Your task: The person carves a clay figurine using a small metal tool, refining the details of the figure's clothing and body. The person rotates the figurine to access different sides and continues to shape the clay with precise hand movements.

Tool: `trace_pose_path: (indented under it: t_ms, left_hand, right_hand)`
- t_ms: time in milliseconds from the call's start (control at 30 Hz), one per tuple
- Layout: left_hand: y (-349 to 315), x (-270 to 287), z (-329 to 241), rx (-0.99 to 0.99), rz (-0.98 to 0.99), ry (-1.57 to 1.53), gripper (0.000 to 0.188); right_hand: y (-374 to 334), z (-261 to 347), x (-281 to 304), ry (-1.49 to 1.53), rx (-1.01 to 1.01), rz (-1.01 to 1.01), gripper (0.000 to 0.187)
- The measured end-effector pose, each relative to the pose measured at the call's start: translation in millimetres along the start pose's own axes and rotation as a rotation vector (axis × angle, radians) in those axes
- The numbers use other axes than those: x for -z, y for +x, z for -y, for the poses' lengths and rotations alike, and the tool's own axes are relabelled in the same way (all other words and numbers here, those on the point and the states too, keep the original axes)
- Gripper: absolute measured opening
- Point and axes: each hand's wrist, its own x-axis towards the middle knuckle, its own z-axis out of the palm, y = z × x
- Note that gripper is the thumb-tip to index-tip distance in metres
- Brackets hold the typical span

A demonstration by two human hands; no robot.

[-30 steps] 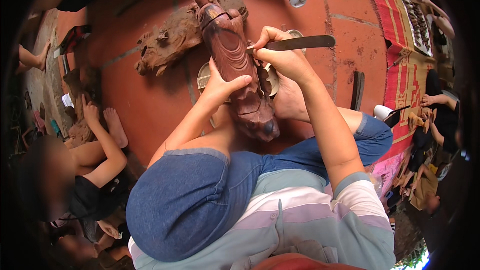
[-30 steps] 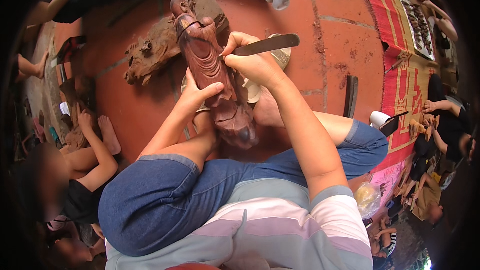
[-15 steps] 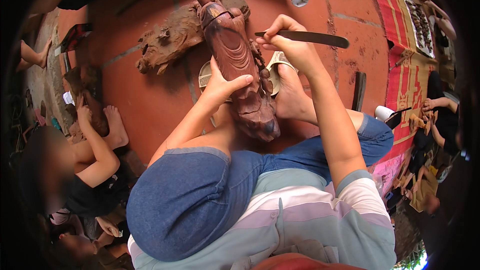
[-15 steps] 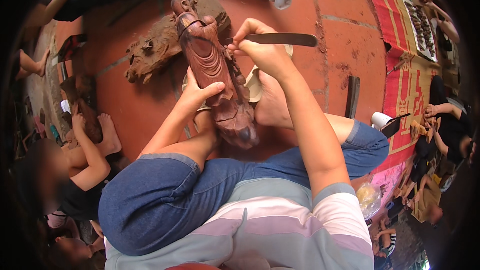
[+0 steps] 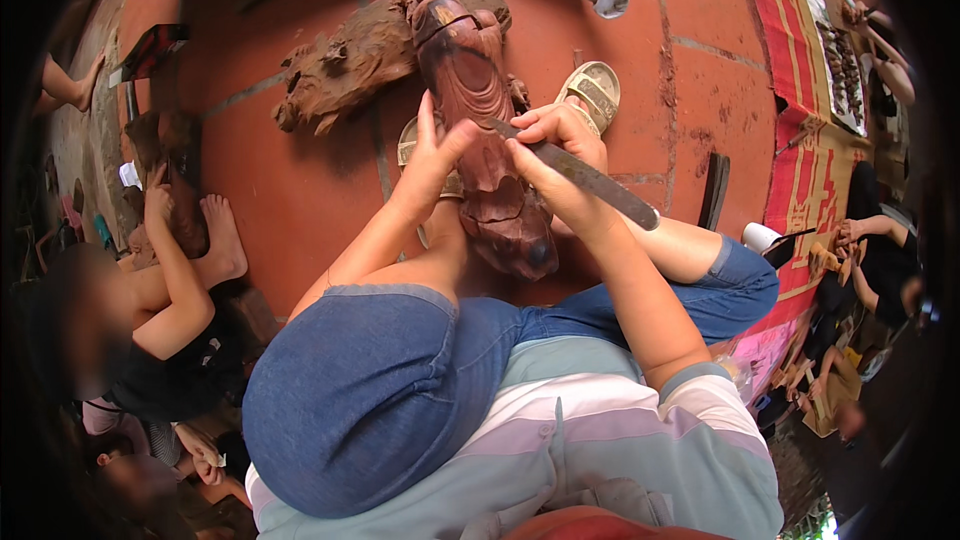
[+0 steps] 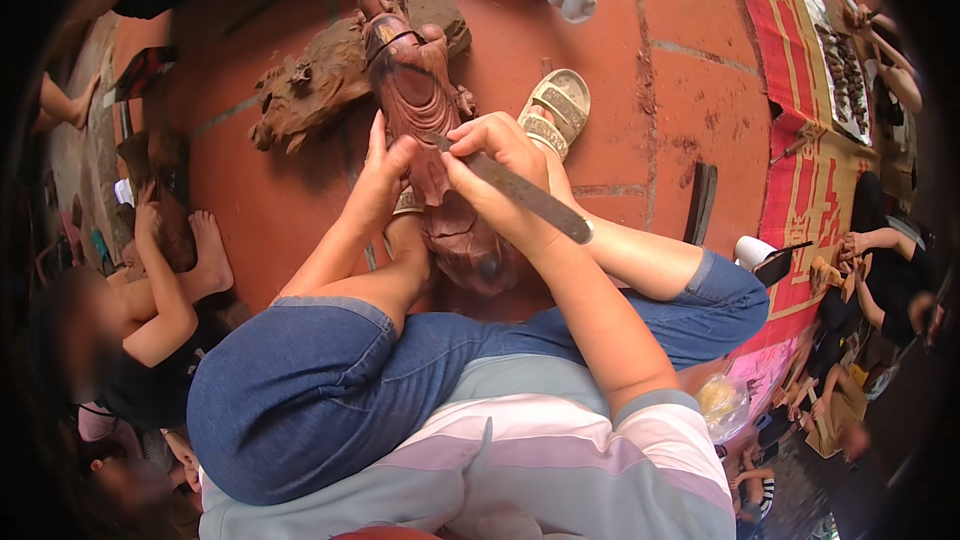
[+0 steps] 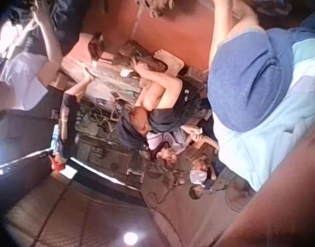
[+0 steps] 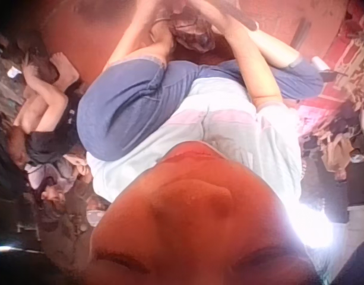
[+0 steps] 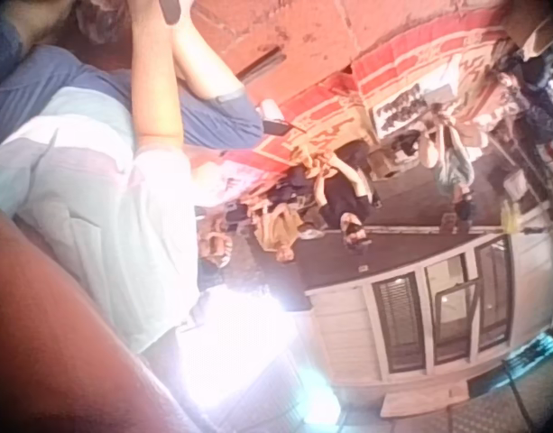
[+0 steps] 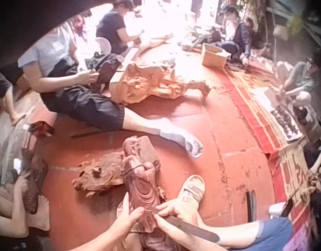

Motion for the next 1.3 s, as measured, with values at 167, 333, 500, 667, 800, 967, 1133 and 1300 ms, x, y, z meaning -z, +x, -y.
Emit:
trace_pose_path:
  t_ms: [167,333,500,667,800,967,1133,1300]
  left_hand:
    - [0,-4,0,0.04,0.06,0.152,0.132]
    - [2,-6,0,-0.022,0.052,0.096,0.131]
    - [-2,-11,-16,0.008,0.098,0.073,0.128]
    - [4,-6,-4,-0.018,0.076,0.151,0.128]
    - [4,-5,3,0.029,0.042,0.13,0.133]
    - [1,-10,1,0.042,0.048,0.149,0.139]
    - [4,-10,1,0.059,0.052,0.179,0.142]
    - [4,-11,-1,0.099,0.037,0.167,0.136]
  right_hand:
    - [6,5,-14,-0.177,0.127,0.076,0.017]
    - [-1,-3,-5,-0.124,0.073,0.046,0.017]
    - [8,-5,-12,-0.114,0.156,0.006,0.015]
    - [1,-8,6,-0.118,0.044,0.062,0.013]
    - [0,-4,-4,0.004,-0.28,-0.02,0.01]
    - [-8,7,-23,0.218,-0.315,-0.155,0.009]
    - [2,-7,-15,0.349,-0.439,-0.138,0.007]
    - [5,7,-16,0.097,-0.326,-0.077,0.007]
